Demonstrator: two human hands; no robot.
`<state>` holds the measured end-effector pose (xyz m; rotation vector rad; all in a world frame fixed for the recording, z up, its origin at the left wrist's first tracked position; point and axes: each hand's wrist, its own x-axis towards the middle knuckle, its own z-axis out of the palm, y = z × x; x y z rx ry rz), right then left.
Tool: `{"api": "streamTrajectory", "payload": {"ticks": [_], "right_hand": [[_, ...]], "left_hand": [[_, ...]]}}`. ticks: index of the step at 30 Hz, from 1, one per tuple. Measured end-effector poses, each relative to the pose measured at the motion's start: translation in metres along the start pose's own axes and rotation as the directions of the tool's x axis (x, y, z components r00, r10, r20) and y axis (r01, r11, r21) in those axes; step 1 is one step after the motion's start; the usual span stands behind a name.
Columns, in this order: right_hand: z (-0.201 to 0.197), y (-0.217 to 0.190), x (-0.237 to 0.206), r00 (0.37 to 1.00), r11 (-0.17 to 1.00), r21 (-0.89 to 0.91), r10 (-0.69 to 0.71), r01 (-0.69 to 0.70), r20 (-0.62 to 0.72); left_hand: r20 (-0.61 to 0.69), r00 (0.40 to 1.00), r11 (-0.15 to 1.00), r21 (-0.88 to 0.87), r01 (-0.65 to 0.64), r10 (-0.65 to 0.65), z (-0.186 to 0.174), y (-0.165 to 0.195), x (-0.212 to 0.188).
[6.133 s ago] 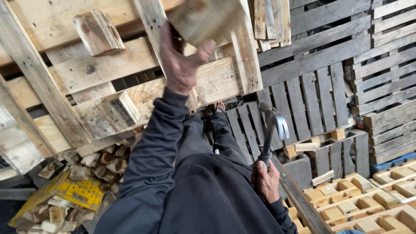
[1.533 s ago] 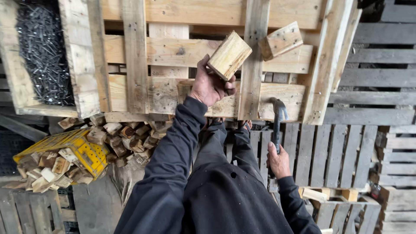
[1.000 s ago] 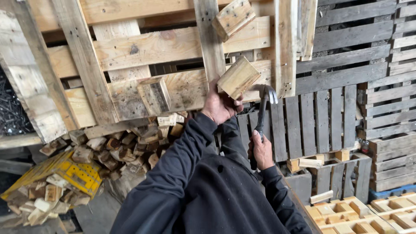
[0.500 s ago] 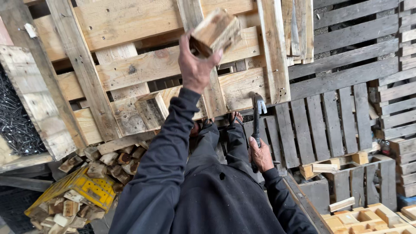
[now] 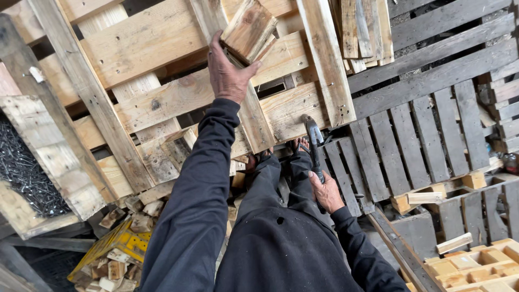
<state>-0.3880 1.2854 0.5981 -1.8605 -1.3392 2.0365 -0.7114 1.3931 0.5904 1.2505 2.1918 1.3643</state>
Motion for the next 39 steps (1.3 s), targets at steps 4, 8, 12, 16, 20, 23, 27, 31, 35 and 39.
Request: {"api": "streamTrajectory", "payload": {"ticks": [4,8,12,16,20,23,27,31,35,39], "right_hand": [[-0.004,0.006,0.003,1.0,1.0,0.022,0.001,-0.001,0.009],[-0.007,0.009,0.005,0.999,1.0,0.015,0.014,-0.014,0.033],[-0.009,0.007,0.007,0.999,1.0,0.028,0.013,-0.014,0.043],[-0.007,0.003,0.009,0.999,1.0,0.014,0.018,-0.018,0.048],[-0.004,-0.002,0.01,0.999,1.0,-0.015,0.025,-0.024,0.047],[-0.001,-0.005,0.011,0.999,0.999,-0.036,0.02,-0.018,0.049],[0.001,-0.005,0.012,1.0,0.998,-0.066,0.018,-0.016,0.024],[0.003,-0.004,0.014,0.998,0.998,-0.015,0.054,-0.054,0.03],[0.01,-0.004,0.016,0.995,0.98,-0.176,-0.097,0.093,-0.016],[0.025,0.0,0.015,0.999,0.997,-0.067,0.048,-0.047,0.011]], "left_hand": [[0.034,0.999,0.998,-0.066,0.012,-0.01,-0.004,-0.005,0.003],[0.092,0.993,0.99,-0.129,-0.057,0.069,-0.009,-0.007,0.001],[0.078,0.996,0.983,-0.182,-0.02,0.035,-0.004,-0.007,0.001],[0.015,0.998,0.985,-0.165,-0.053,0.057,0.0,-0.01,0.001],[0.09,0.995,0.981,-0.19,-0.028,0.046,-0.002,-0.014,0.002],[0.011,0.998,0.982,-0.177,-0.062,0.065,0.001,-0.016,0.007],[-0.069,0.998,0.988,-0.155,-0.025,0.015,0.0,-0.014,-0.007],[-0.167,0.985,0.994,0.096,0.053,-0.036,-0.031,-0.015,-0.091],[-0.456,0.809,0.885,0.092,0.457,-0.371,-0.105,-0.021,-0.203],[-0.339,0.645,0.699,-0.054,0.713,-0.685,-0.168,-0.052,-0.239]]}}
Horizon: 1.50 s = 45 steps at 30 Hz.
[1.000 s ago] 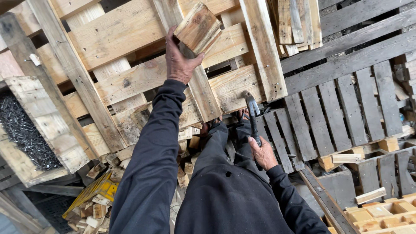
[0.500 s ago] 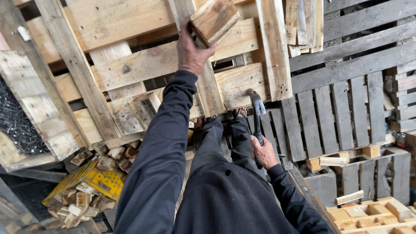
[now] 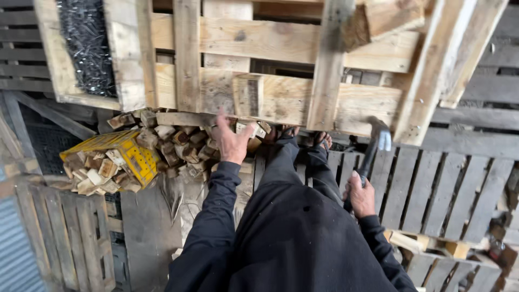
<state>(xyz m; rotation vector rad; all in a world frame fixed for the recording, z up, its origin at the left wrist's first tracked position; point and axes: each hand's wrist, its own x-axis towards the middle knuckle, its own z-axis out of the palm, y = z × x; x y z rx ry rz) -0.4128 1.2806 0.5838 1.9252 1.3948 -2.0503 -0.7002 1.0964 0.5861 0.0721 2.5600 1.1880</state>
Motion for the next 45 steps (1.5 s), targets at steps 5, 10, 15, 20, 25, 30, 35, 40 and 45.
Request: {"api": "streamTrajectory", "payload": {"ticks": [5,10,15,20,25,30,35,40,45], "right_hand": [[0.012,-0.002,-0.003,0.998,0.998,-0.008,-0.056,0.056,0.027],[0.02,-0.004,-0.008,0.997,0.995,-0.068,-0.073,0.072,-0.019],[0.033,-0.007,-0.014,0.998,0.999,0.01,-0.044,0.045,-0.042],[0.048,-0.008,-0.02,0.997,0.996,0.072,-0.044,0.049,-0.059],[0.059,-0.011,-0.021,0.995,0.994,0.085,-0.064,0.071,-0.075],[0.058,-0.014,-0.035,0.966,0.995,-0.002,-0.097,0.099,-0.239],[0.059,-0.015,-0.06,0.979,0.982,-0.062,-0.184,0.178,-0.093],[0.093,-0.012,-0.048,0.968,0.979,-0.089,-0.164,0.183,0.191],[0.126,-0.03,-0.041,0.962,0.95,-0.255,-0.118,0.181,0.245]], "left_hand": [[0.172,0.98,0.99,0.079,-0.12,0.105,0.015,0.005,0.035],[0.177,0.975,0.832,-0.514,0.208,-0.134,0.019,0.01,0.056],[0.785,0.619,-0.264,-0.597,0.758,0.004,-0.004,-0.002,0.057],[0.78,0.624,-0.206,-0.603,0.771,0.053,-0.013,-0.008,0.054],[0.796,0.605,0.108,-0.603,0.79,0.026,-0.016,-0.013,0.057],[0.852,0.519,0.407,-0.451,0.794,-0.068,0.003,-0.008,0.05],[0.772,0.437,0.127,-0.429,0.894,-0.461,0.019,0.0,0.054],[0.647,0.558,0.215,-0.533,0.818,-0.52,0.003,-0.01,0.047],[0.105,0.981,0.836,-0.514,0.192,-0.161,-0.034,-0.028,0.026]]}}
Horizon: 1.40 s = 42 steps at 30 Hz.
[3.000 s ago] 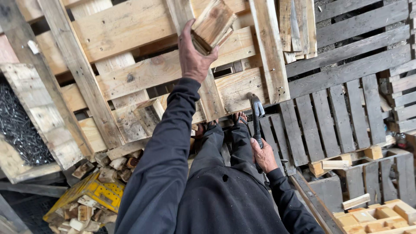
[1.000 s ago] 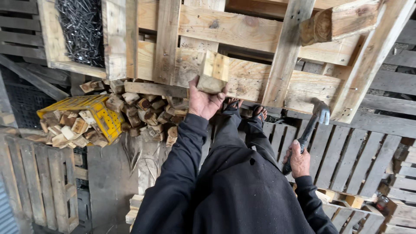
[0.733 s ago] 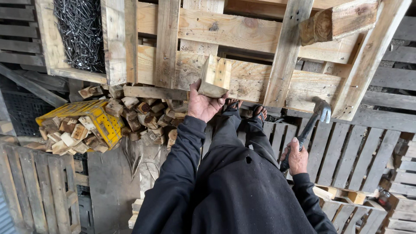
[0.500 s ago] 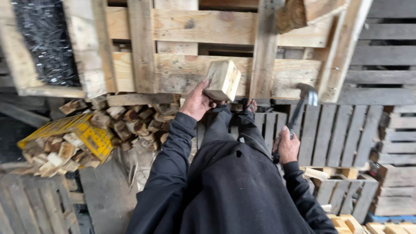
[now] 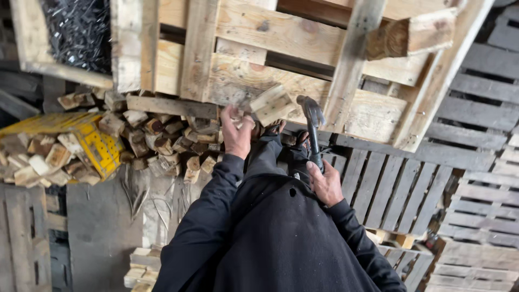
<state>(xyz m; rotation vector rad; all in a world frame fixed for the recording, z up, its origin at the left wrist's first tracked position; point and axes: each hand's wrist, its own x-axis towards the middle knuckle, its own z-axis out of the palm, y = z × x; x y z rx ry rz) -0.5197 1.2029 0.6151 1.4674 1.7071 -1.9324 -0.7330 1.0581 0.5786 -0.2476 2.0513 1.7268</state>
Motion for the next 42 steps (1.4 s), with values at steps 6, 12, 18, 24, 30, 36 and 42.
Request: {"api": "streamTrajectory", "payload": {"ticks": [6,12,18,24,30,36,42], "right_hand": [[-0.024,-0.033,-0.034,0.775,0.78,0.104,-0.626,0.617,0.091],[-0.02,-0.026,0.001,0.665,0.675,0.276,-0.733,0.684,0.145],[-0.023,-0.039,0.013,0.998,0.983,-0.179,-0.038,0.03,-0.041],[-0.033,-0.049,-0.014,0.57,0.521,0.361,-0.821,0.773,-0.035],[-0.009,-0.051,0.004,0.979,0.86,-0.469,-0.194,0.201,0.062],[-0.015,-0.057,-0.021,0.914,0.856,-0.353,-0.407,0.378,-0.008],[-0.004,-0.033,-0.003,0.526,0.35,-0.501,-0.807,0.792,0.268]], "left_hand": [[0.34,0.88,0.729,0.499,-0.468,0.332,-0.006,0.005,0.02],[0.293,0.899,0.669,0.601,-0.437,0.325,0.011,0.007,0.03],[0.307,0.863,0.633,0.588,-0.503,0.4,0.0,0.013,0.028],[0.307,0.883,0.658,0.588,-0.47,0.355,0.009,0.012,0.03],[0.325,0.887,0.611,0.642,-0.462,0.329,0.007,0.016,0.029],[0.31,0.888,0.65,0.605,-0.459,0.339,0.007,0.024,0.028],[0.3,0.908,0.654,0.63,-0.419,0.292,0.006,0.029,0.02]]}}
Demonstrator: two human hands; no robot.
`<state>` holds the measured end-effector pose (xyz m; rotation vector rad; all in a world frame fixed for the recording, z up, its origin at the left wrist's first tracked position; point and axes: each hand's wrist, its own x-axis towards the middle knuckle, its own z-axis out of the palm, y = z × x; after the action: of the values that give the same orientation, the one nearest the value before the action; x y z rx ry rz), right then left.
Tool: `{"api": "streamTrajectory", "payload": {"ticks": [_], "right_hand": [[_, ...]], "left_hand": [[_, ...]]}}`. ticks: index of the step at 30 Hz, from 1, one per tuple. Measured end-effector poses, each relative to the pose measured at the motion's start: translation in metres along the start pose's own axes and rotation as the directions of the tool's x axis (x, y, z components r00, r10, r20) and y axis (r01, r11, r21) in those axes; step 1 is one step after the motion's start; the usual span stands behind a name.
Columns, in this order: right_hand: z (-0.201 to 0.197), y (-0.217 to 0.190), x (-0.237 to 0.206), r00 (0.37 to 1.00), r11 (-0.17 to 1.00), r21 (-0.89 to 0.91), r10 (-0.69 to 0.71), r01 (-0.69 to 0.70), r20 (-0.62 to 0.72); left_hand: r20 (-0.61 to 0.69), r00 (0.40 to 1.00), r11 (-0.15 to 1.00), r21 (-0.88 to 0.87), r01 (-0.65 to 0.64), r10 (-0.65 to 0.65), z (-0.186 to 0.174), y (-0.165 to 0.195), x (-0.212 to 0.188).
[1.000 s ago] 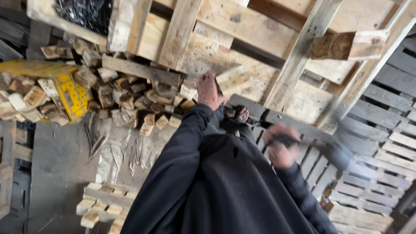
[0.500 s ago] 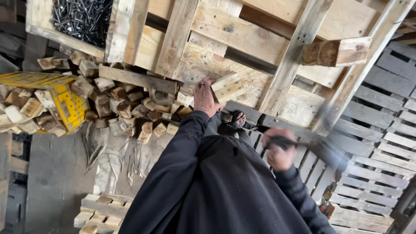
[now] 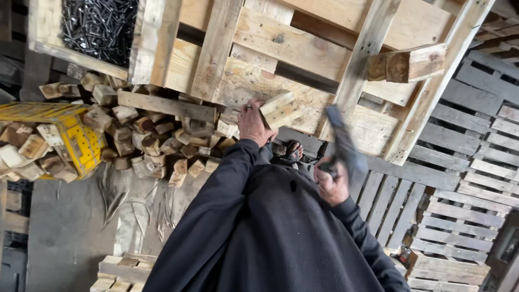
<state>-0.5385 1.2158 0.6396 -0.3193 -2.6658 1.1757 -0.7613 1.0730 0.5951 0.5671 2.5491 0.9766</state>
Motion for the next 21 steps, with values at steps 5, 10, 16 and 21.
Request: {"api": "streamTrajectory", "payload": {"ticks": [5,10,16,21], "right_hand": [[0.015,-0.004,0.015,0.668,0.691,0.003,0.698,-0.723,0.259],[0.001,-0.011,0.018,0.748,0.771,0.006,0.616,-0.637,0.249],[-0.016,0.022,-0.007,0.669,0.654,0.157,0.691,-0.74,0.275],[-0.015,0.047,-0.044,0.601,0.495,0.533,0.798,-0.686,0.033]], "left_hand": [[0.006,1.0,1.0,0.028,0.0,0.0,-0.002,-0.004,0.003],[-0.076,0.977,0.978,0.076,-0.192,0.198,0.006,0.007,0.003],[0.127,0.988,0.996,-0.008,0.084,-0.082,0.0,0.023,-0.001],[-0.182,0.983,0.999,0.035,0.039,-0.032,-0.054,-0.014,0.016]]}}
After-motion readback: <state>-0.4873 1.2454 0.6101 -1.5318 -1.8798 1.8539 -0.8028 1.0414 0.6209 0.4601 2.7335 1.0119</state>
